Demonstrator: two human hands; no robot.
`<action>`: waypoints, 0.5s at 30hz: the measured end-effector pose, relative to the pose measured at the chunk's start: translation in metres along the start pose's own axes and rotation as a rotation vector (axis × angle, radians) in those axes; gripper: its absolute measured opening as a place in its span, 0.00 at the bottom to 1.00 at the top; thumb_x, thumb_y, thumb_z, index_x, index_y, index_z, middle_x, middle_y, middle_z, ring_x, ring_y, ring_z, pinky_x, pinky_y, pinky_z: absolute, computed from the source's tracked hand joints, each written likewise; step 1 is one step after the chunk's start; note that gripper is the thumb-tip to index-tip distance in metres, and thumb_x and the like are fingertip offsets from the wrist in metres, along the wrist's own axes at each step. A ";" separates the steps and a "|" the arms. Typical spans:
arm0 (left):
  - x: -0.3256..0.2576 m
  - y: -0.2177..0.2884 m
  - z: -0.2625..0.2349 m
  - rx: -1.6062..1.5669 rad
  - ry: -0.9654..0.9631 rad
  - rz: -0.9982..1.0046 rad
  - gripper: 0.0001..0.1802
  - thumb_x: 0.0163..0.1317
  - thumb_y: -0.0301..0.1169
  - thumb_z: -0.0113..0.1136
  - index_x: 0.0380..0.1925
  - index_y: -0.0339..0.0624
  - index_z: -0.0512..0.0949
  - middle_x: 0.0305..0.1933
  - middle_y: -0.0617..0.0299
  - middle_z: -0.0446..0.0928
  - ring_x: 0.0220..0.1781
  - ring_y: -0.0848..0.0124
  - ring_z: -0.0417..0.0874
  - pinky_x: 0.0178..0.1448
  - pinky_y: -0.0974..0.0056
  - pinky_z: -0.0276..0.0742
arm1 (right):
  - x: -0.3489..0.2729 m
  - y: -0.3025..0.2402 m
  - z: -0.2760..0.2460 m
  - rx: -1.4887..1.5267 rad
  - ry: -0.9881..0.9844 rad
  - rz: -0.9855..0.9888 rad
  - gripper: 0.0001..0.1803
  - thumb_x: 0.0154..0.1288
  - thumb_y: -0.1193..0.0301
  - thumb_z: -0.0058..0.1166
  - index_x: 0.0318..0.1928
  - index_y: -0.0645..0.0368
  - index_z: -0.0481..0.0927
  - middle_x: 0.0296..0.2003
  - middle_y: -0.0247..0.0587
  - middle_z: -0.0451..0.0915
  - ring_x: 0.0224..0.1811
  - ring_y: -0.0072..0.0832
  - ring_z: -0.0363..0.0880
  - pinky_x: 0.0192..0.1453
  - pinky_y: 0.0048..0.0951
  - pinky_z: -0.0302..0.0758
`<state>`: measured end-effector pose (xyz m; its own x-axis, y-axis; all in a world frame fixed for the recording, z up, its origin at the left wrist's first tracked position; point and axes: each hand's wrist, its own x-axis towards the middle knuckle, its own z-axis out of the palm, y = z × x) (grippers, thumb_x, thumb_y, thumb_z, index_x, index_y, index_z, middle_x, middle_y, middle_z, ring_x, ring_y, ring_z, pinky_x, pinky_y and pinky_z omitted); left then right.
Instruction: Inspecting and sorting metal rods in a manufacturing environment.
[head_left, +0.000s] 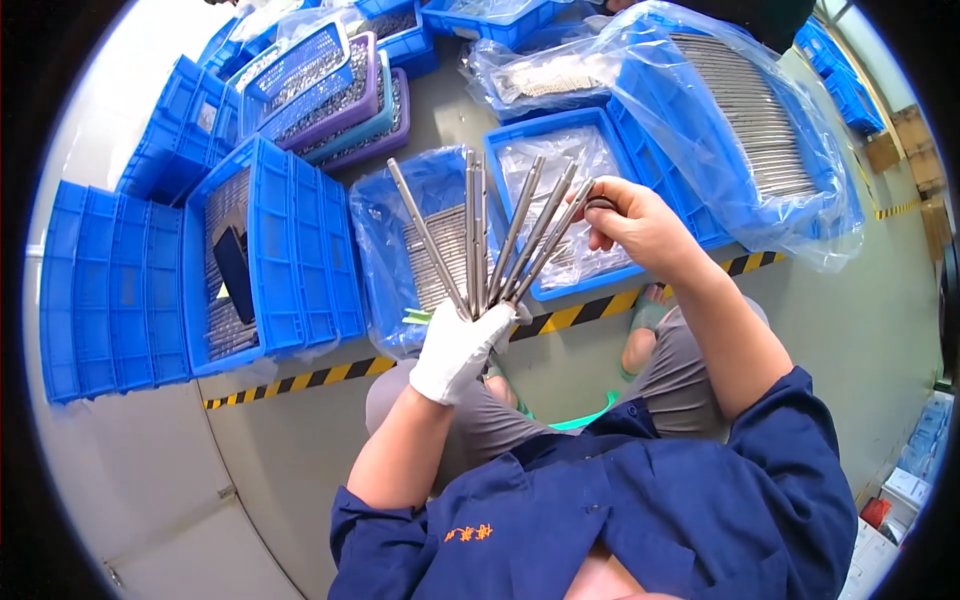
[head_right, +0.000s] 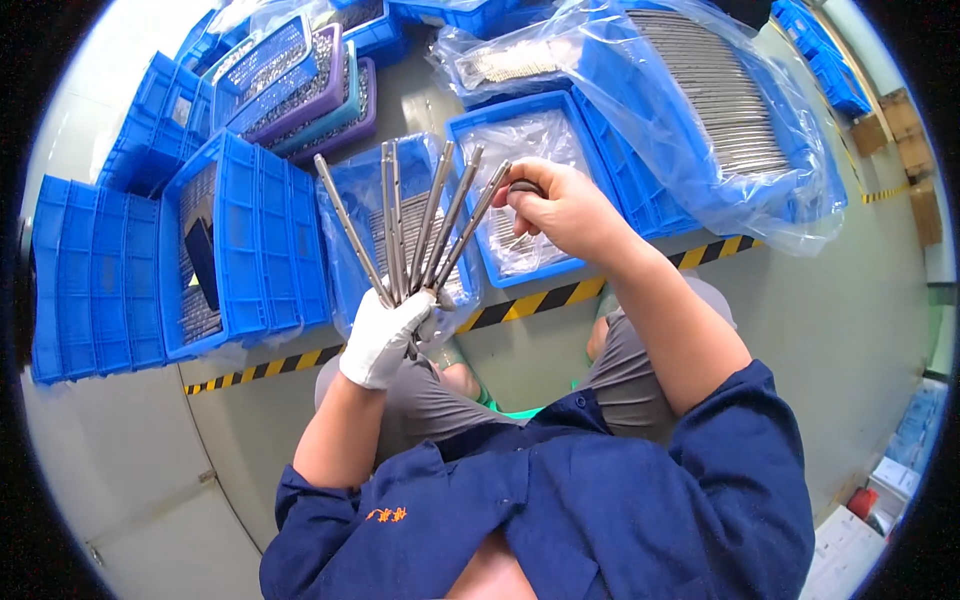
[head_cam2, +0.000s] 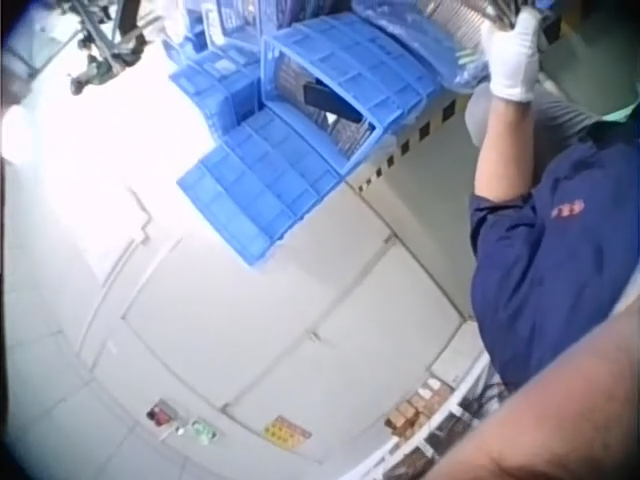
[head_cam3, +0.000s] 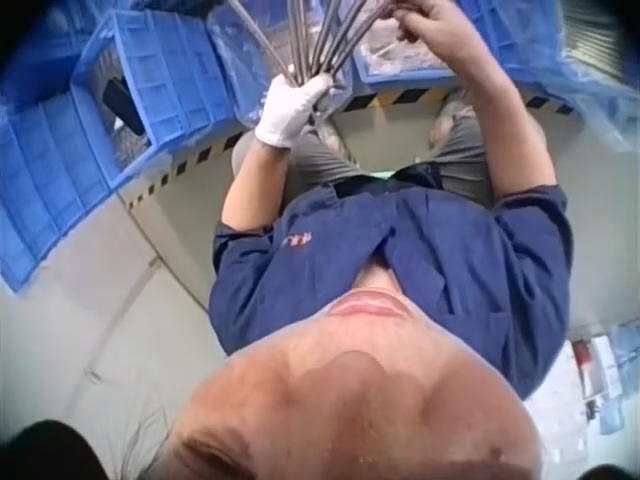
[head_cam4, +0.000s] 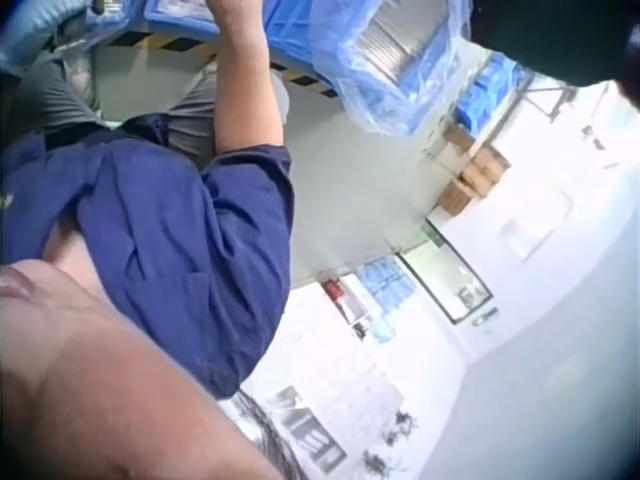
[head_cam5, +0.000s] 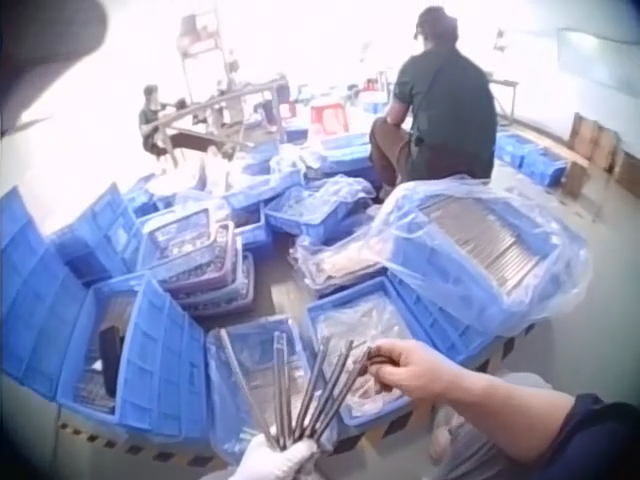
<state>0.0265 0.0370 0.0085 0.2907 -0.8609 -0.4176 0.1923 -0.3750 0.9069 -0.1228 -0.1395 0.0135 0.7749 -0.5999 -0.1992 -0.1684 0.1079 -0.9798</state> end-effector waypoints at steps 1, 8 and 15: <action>0.001 0.000 0.000 0.006 -0.009 0.003 0.09 0.52 0.30 0.51 0.24 0.37 0.77 0.14 0.68 0.69 0.16 0.81 0.66 0.21 0.74 0.61 | 0.000 0.002 -0.001 0.059 -0.002 0.006 0.09 0.59 0.77 0.42 0.40 0.64 0.71 0.32 0.33 0.75 0.24 0.14 0.69 0.32 0.18 0.70; 0.002 -0.002 -0.003 0.044 -0.003 -0.028 0.08 0.53 0.30 0.52 0.26 0.36 0.76 0.18 0.67 0.70 0.18 0.82 0.66 0.23 0.76 0.61 | 0.001 0.002 -0.003 0.186 0.053 0.039 0.09 0.59 0.75 0.43 0.40 0.61 0.73 0.32 0.32 0.75 0.24 0.13 0.67 0.30 0.15 0.66; 0.003 -0.004 0.000 -0.031 -0.220 -0.042 0.11 0.50 0.35 0.57 0.28 0.37 0.74 0.19 0.68 0.68 0.18 0.81 0.65 0.21 0.75 0.57 | 0.005 0.004 -0.018 0.360 0.133 0.048 0.10 0.61 0.72 0.45 0.42 0.60 0.72 0.30 0.31 0.74 0.23 0.12 0.66 0.29 0.12 0.66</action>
<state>0.0267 0.0361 0.0040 0.0709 -0.9003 -0.4295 0.2297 -0.4042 0.8853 -0.1304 -0.1560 0.0086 0.6817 -0.6824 -0.2639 0.0404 0.3953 -0.9177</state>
